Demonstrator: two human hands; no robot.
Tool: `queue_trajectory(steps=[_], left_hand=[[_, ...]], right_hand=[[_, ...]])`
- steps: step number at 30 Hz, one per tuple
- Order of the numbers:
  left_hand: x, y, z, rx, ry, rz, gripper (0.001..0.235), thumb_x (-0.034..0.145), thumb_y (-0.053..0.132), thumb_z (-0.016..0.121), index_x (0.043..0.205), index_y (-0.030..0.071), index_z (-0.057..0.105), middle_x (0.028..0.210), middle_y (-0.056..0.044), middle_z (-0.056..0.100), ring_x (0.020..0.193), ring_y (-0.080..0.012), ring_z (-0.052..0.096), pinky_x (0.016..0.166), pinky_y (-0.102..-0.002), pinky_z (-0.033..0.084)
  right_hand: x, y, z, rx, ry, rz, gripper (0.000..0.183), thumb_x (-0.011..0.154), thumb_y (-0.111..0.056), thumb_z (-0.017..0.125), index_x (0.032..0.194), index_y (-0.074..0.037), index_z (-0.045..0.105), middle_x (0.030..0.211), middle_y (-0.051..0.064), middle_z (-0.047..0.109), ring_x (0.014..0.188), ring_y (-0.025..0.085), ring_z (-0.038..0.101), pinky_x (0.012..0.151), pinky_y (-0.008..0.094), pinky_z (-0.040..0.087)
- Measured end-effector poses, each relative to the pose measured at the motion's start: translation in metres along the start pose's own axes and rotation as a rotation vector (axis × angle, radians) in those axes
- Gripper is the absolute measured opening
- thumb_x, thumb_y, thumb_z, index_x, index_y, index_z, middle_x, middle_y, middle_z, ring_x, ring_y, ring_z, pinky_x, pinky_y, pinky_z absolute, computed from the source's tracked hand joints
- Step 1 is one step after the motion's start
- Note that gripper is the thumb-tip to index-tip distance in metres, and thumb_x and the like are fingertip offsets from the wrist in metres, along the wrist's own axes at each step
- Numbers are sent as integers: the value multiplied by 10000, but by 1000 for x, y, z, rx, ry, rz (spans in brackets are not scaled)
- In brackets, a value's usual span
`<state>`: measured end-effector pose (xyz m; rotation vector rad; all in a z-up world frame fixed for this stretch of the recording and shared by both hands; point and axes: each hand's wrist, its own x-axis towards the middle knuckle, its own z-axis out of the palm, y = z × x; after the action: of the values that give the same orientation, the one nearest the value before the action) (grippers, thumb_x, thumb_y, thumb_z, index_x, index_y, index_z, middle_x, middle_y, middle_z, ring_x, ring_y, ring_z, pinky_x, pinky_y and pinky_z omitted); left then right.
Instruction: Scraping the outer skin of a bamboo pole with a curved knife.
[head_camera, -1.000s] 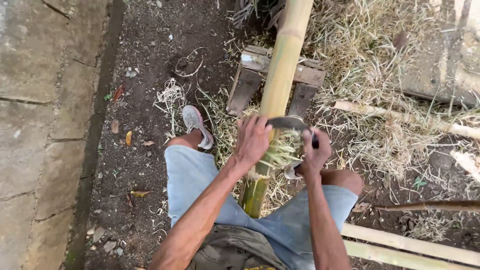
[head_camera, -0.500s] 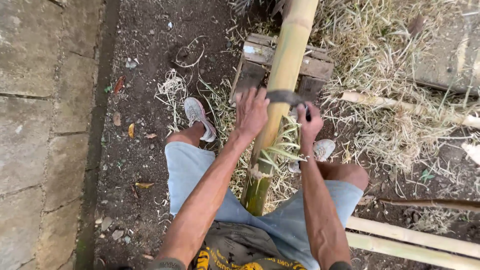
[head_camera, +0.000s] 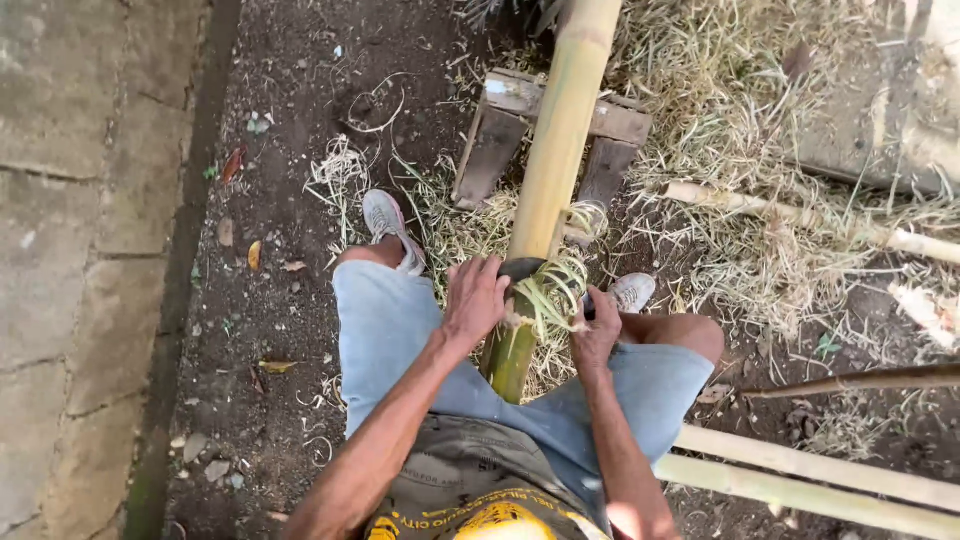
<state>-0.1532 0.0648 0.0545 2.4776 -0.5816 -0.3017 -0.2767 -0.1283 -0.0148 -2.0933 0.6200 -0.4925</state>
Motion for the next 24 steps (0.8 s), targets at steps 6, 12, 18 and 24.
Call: queue_trajectory(steps=[6, 12, 18, 24], left_hand=[[19, 31, -19, 206, 158, 256, 847, 693, 200, 717, 1465, -29, 455, 1482, -271, 448, 1369, -436, 419, 1100, -662, 225], [47, 59, 33, 209, 165, 502, 473, 877, 55, 569, 1346, 66, 508, 1407, -274, 562, 1386, -395, 491, 1163, -598, 317], [19, 64, 55, -203, -162, 523, 66, 997, 95, 525, 1000, 41, 562, 862, -135, 659, 794, -254, 644, 769, -448, 559], [-26, 61, 10, -419, -141, 290, 97, 906, 51, 530, 972, -8, 491, 747, -180, 622, 597, -296, 597, 540, -441, 511]], right_hand=[[7, -17, 1, -205, -25, 72, 181, 934, -182, 756, 935, -17, 683, 831, 101, 633, 764, 245, 604, 692, 400, 490], [13, -44, 5, -177, 82, -133, 262, 862, -200, 749, 1031, -9, 687, 858, 116, 625, 791, 266, 604, 702, 428, 501], [-9, 9, 23, 86, 26, 198, 253, 861, -248, 763, 992, -43, 690, 877, 45, 708, 738, 143, 665, 613, 321, 544], [-11, 13, 16, 385, 193, 340, 228, 932, -251, 757, 939, -24, 744, 758, -1, 675, 670, 90, 568, 569, 284, 445]])
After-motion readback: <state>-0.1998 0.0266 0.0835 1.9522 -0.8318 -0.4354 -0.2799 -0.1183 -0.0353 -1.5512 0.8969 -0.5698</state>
